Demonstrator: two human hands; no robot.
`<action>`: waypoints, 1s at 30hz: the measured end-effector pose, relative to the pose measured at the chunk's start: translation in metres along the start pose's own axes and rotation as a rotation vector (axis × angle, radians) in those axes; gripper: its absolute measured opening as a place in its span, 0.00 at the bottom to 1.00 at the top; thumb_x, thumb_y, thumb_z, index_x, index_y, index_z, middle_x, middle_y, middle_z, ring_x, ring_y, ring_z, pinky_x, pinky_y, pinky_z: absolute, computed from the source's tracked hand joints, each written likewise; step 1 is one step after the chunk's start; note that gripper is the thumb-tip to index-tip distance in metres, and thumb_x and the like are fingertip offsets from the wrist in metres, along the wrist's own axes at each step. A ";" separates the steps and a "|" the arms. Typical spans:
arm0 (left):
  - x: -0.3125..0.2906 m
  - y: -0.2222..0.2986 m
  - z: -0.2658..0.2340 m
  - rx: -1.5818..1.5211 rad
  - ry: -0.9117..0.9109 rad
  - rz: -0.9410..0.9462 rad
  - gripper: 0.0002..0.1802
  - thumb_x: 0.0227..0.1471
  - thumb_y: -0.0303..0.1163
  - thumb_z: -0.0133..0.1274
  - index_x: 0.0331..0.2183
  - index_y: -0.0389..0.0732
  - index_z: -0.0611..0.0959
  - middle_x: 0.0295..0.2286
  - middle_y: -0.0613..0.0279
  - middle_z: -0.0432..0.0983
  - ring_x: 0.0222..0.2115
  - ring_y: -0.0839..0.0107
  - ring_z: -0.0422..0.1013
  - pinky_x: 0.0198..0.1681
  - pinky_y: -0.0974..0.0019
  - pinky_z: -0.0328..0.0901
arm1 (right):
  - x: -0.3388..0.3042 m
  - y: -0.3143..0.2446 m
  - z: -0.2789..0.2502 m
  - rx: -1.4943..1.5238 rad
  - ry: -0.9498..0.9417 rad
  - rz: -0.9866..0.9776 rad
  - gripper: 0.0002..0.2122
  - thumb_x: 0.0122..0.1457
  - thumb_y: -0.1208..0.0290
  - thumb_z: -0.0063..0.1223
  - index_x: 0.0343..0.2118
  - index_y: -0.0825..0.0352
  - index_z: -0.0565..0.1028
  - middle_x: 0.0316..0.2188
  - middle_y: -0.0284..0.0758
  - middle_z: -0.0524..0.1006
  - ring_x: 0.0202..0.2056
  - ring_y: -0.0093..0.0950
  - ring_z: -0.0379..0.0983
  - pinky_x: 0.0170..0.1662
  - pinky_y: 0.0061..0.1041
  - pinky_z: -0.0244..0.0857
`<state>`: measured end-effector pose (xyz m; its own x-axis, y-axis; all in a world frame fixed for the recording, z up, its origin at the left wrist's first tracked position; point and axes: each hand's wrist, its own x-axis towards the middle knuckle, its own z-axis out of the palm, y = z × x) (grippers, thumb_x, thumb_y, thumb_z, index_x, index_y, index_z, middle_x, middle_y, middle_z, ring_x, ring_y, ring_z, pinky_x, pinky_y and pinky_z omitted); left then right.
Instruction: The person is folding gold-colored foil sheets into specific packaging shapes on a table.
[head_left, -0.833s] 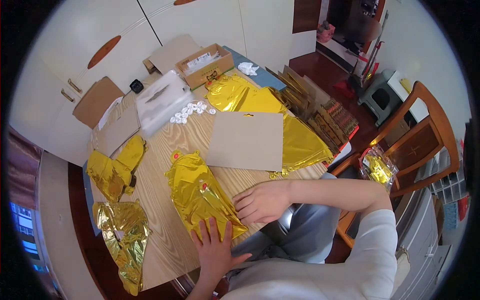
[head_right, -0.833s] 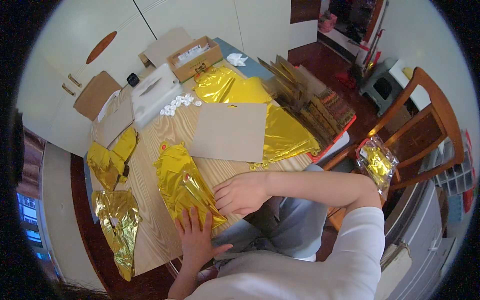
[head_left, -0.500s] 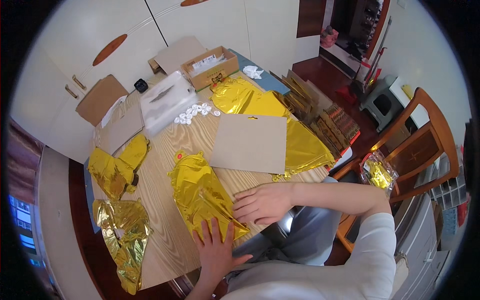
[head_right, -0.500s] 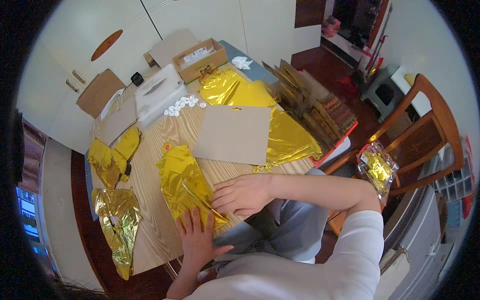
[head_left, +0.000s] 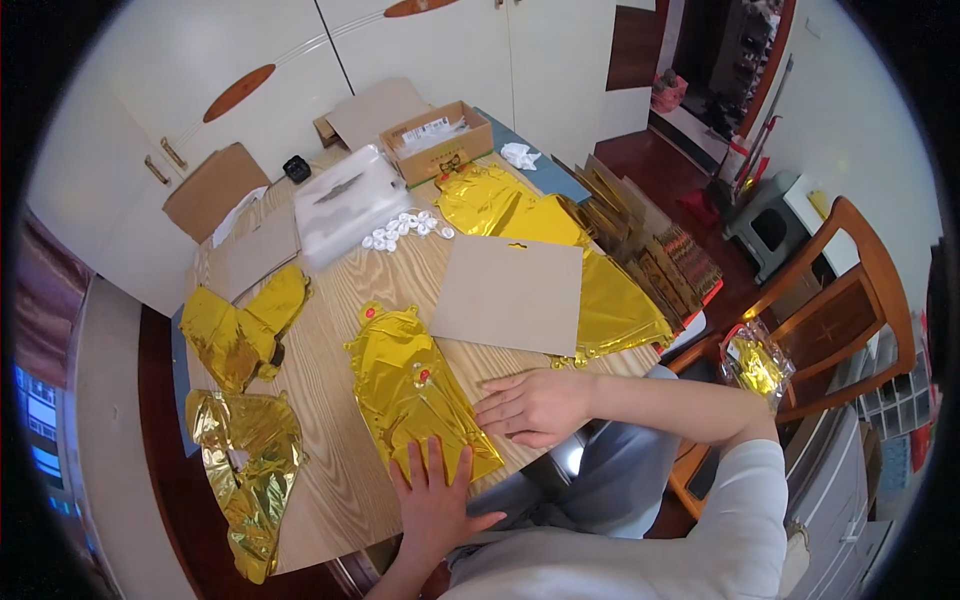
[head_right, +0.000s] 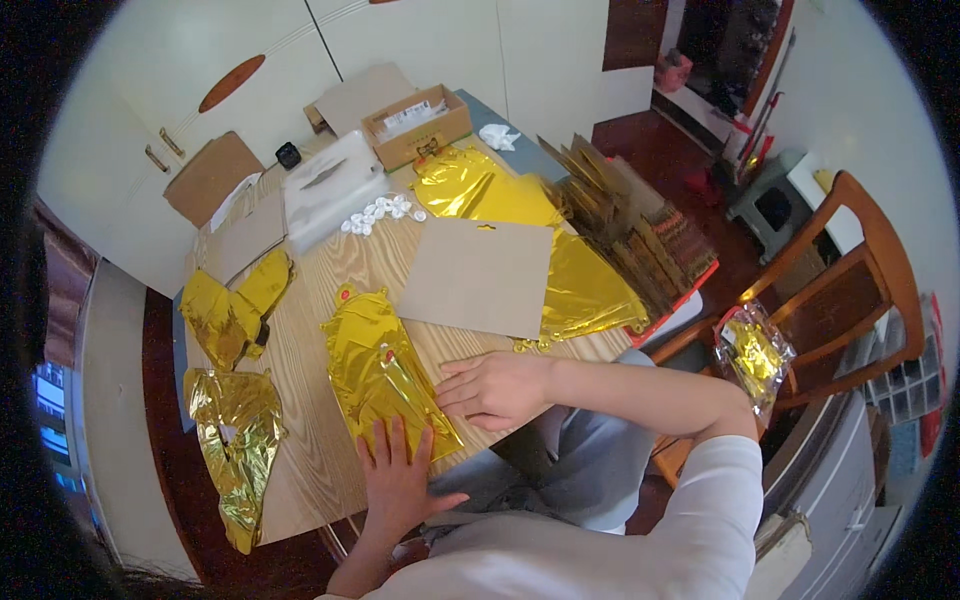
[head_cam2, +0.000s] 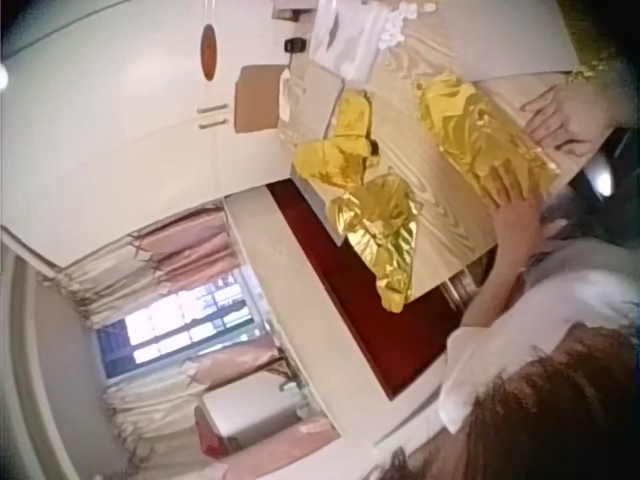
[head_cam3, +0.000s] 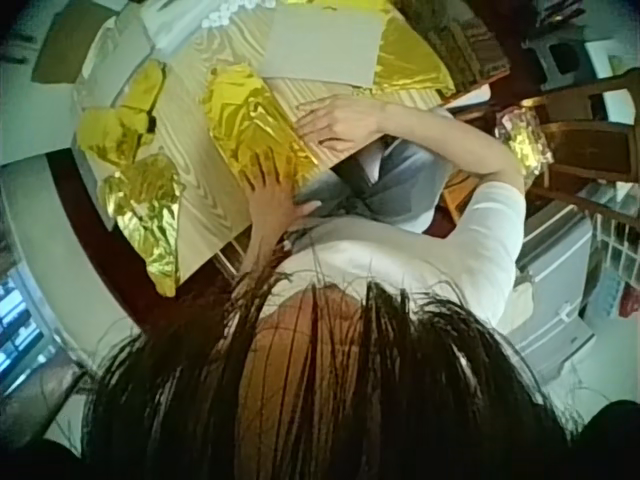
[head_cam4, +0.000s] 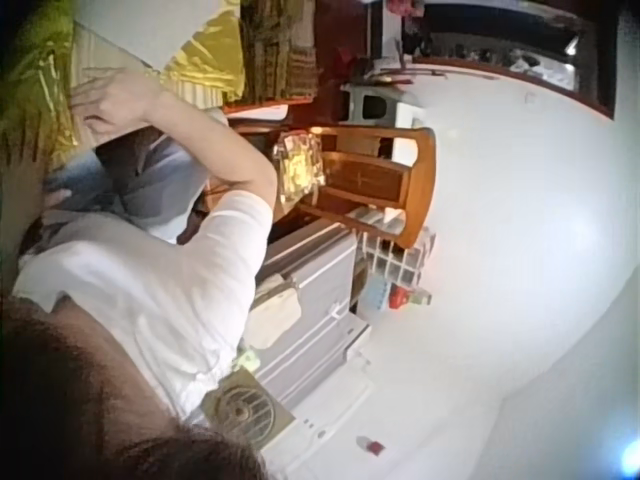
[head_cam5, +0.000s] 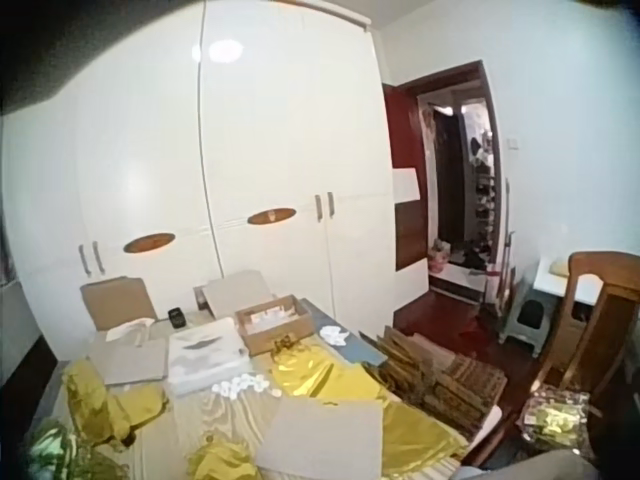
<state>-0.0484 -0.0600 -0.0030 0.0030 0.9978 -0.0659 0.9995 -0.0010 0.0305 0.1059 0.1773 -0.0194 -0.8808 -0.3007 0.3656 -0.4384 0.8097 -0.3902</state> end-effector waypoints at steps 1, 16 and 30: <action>-0.001 0.000 0.000 -0.003 0.006 0.002 0.59 0.31 0.73 0.57 0.59 0.45 0.68 0.58 0.33 0.53 0.60 0.30 0.45 0.58 0.24 0.38 | 0.001 -0.001 0.000 -0.020 0.005 0.006 0.18 0.56 0.67 0.50 0.47 0.72 0.75 0.52 0.45 0.72 0.57 0.39 0.66 0.65 0.43 0.52; -0.003 -0.002 0.005 -0.004 0.059 0.010 0.57 0.32 0.74 0.55 0.59 0.49 0.69 0.57 0.35 0.56 0.59 0.31 0.50 0.55 0.22 0.43 | 0.010 0.013 0.005 -0.113 0.038 0.079 0.21 0.55 0.67 0.49 0.50 0.73 0.72 0.52 0.43 0.73 0.57 0.39 0.66 0.66 0.40 0.51; -0.002 -0.003 0.004 -0.008 0.069 0.019 0.58 0.31 0.75 0.55 0.58 0.47 0.70 0.57 0.33 0.56 0.59 0.30 0.49 0.56 0.23 0.42 | 0.025 0.029 0.008 -0.109 0.009 0.171 0.18 0.59 0.68 0.47 0.50 0.71 0.73 0.52 0.44 0.73 0.59 0.38 0.65 0.66 0.41 0.51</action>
<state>-0.0517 -0.0622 -0.0067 0.0194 0.9998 0.0038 0.9990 -0.0196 0.0392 0.0694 0.1888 -0.0282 -0.9389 -0.1503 0.3097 -0.2604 0.8984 -0.3537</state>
